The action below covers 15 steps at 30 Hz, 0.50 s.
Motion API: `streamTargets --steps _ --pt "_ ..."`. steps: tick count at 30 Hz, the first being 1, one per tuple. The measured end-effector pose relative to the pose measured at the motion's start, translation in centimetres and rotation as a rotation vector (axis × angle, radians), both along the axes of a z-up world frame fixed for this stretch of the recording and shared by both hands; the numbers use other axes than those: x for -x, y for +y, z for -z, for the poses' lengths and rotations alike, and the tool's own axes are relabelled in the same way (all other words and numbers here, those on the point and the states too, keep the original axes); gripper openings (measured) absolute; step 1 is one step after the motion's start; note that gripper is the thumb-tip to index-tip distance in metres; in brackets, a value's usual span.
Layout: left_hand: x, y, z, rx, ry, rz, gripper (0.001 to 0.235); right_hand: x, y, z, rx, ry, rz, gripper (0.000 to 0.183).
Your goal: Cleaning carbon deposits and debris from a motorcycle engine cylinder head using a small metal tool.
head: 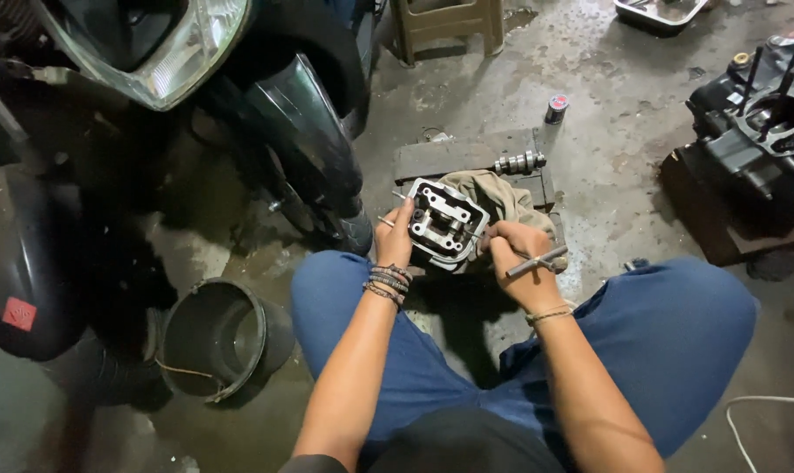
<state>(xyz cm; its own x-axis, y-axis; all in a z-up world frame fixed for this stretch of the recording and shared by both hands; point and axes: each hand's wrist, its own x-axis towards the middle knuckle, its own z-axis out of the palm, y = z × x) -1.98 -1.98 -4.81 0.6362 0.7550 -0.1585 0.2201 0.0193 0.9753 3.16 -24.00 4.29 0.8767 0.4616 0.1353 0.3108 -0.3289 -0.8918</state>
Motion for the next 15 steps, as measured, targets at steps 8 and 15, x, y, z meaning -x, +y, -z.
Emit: streamTargets --steps 8,15 --pt "-0.2 0.0 0.5 -0.019 0.006 -0.027 0.041 0.1 0.2 1.7 -0.072 0.006 0.001 0.024" --pt "0.3 -0.6 -0.7 -0.051 -0.019 -0.017 0.039 -0.1 0.5 3.5 -0.138 0.046 -0.011 0.023"
